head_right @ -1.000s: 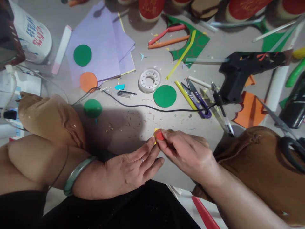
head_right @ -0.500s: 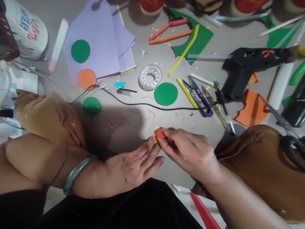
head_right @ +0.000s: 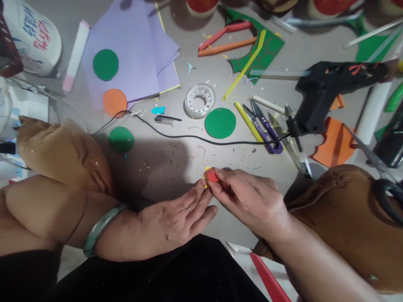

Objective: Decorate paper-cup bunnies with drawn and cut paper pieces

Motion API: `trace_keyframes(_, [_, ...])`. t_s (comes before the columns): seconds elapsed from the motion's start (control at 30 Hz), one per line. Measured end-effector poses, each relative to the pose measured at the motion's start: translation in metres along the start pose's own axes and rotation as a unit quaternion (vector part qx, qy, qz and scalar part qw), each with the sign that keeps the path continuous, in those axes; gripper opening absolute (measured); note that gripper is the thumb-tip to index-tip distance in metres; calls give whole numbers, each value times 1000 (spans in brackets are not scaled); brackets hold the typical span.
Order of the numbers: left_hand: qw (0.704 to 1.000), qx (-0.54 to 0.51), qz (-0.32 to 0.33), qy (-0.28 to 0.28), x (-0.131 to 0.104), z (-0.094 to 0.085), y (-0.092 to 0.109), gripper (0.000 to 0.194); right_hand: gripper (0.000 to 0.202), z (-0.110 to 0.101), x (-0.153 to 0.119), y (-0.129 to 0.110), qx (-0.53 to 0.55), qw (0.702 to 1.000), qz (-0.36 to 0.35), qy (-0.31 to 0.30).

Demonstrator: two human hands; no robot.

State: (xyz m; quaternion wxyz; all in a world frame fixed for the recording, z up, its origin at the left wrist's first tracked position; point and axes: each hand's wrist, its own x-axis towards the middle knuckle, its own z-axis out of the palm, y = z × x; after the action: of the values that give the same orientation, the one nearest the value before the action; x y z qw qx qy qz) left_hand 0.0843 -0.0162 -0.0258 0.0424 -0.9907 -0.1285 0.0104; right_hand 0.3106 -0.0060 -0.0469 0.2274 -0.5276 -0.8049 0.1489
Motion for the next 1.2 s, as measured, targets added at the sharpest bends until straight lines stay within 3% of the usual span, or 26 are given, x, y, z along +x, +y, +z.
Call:
trace_keyframes(0.43, [1000, -2, 4, 11, 1, -2, -5, 50, 27, -2, 0, 0, 34, 999, 35, -17])
trace_keyframes(0.7, [999, -19, -12, 48, 2, -3, -11, 42, 22, 0, 0, 3, 75, 996, 40, 1])
trace_keyframes(0.9, [992, -30, -63, 108, 4, -7, -17, 30, 18, 1, 0, 5, 99, 995, 27, 0])
trace_keyframes(1.2, [992, -38, -78, 89, 7, -3, -18, 25, 15, -2, -4, 11, 136, 990, 27, -16])
